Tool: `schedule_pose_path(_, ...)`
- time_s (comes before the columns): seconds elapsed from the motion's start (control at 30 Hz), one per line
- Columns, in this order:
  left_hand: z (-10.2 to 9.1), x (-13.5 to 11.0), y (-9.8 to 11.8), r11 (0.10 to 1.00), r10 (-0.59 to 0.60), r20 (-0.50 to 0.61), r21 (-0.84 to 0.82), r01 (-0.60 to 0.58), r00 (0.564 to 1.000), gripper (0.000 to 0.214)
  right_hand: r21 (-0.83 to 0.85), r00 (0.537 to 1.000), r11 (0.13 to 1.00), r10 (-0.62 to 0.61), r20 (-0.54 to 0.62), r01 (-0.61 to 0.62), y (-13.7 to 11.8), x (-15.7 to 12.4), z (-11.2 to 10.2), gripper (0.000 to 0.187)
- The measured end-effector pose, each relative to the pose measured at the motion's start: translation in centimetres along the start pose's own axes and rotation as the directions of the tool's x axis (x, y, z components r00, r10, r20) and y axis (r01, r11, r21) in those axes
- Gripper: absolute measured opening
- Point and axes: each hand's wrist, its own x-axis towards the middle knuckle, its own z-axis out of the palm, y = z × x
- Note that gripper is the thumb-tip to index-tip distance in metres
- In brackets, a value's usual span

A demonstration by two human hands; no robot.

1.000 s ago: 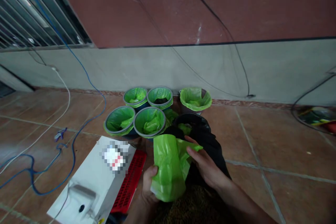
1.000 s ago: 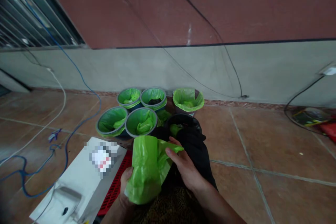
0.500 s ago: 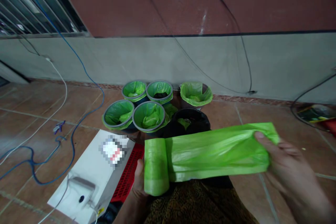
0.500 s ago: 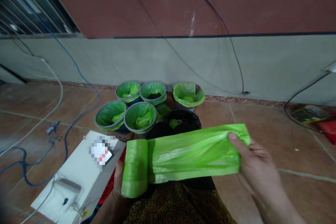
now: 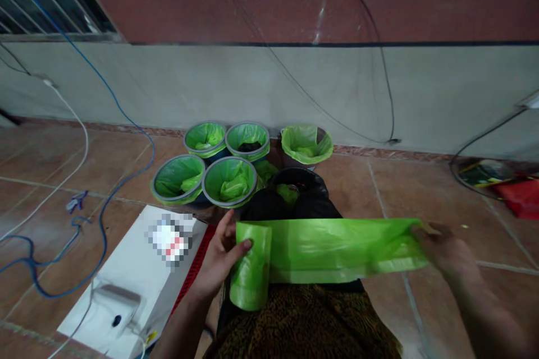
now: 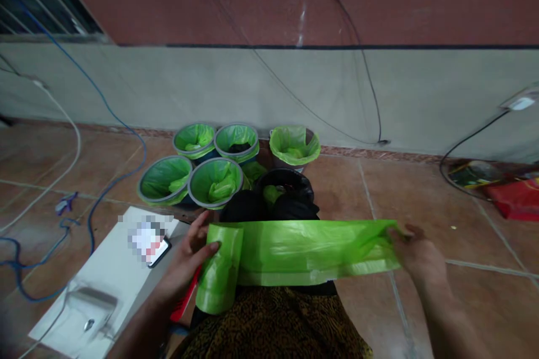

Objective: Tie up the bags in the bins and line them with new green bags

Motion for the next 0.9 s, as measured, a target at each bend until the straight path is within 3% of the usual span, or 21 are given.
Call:
schedule_pose_path(0.07,0.3,0.2,0.6,0.992,0.033,-0.043,0.127,-0.028,0.999,0.095,-0.265,0.985,0.951,-0.172,-0.021,0.161,-3.2,-1.5,0.8,0.062)
schedule_pose_path(0.1,0.6,0.2,0.8,0.979,0.056,-0.056,0.197,-0.044,0.997,0.092,-0.253,0.965,0.933,-0.261,0.008,0.255,-5.3,-2.8,1.4,0.059)
schedule_pose_path(0.17,1.3,0.2,1.2,0.929,0.117,-0.062,0.360,-0.087,0.991,0.088,-0.034,0.894,0.904,-0.416,0.168,0.427,-9.9,-6.2,2.9,0.048)
schedule_pose_path(0.2,1.8,0.3,1.4,0.888,0.160,-0.056,0.445,-0.119,0.985,0.086,0.106,0.800,0.844,-0.534,0.273,0.526,-12.0,-8.0,4.0,0.044)
schedule_pose_path(0.27,2.8,0.6,1.7,0.781,0.251,-0.014,0.593,-0.195,0.968,0.083,0.328,0.514,0.680,-0.721,0.465,0.656,-15.4,-11.3,6.3,0.041)
schedule_pose_path(0.3,3.3,0.8,1.8,0.723,0.286,0.019,0.652,-0.229,0.958,0.081,0.379,0.410,0.630,-0.752,0.517,0.678,-16.5,-12.4,7.5,0.043)
schedule_pose_path(0.37,4.1,1.4,1.9,0.616,0.326,0.080,0.737,-0.276,0.942,0.076,0.370,0.327,0.604,-0.742,0.586,0.706,-17.8,-13.6,9.5,0.048)
schedule_pose_path(0.5,4.5,2.0,1.8,0.510,0.329,0.135,0.808,-0.296,0.935,0.075,0.294,0.250,0.617,-0.642,0.725,0.730,-18.7,-12.1,10.2,0.040)
schedule_pose_path(0.57,4.1,1.8,1.8,0.548,0.300,0.140,0.784,-0.291,0.943,0.074,0.299,0.209,0.637,-0.597,0.775,0.711,-19.0,-10.7,9.1,0.033)
schedule_pose_path(0.63,3.5,1.4,2.0,0.639,0.253,0.140,0.719,-0.274,0.957,0.071,0.295,0.200,0.669,-0.559,0.805,0.682,-19.0,-9.5,7.8,0.032)
schedule_pose_path(0.77,2.4,0.8,2.2,0.826,0.130,0.133,0.534,-0.182,0.983,0.052,0.241,0.278,0.729,-0.513,0.812,0.641,-17.5,-7.8,6.2,0.032)
schedule_pose_path(0.9,2.4,0.9,1.9,0.846,0.177,0.153,0.482,-0.230,0.972,0.031,0.183,0.371,0.741,-0.514,0.773,0.646,-15.7,-6.5,5.7,0.033)
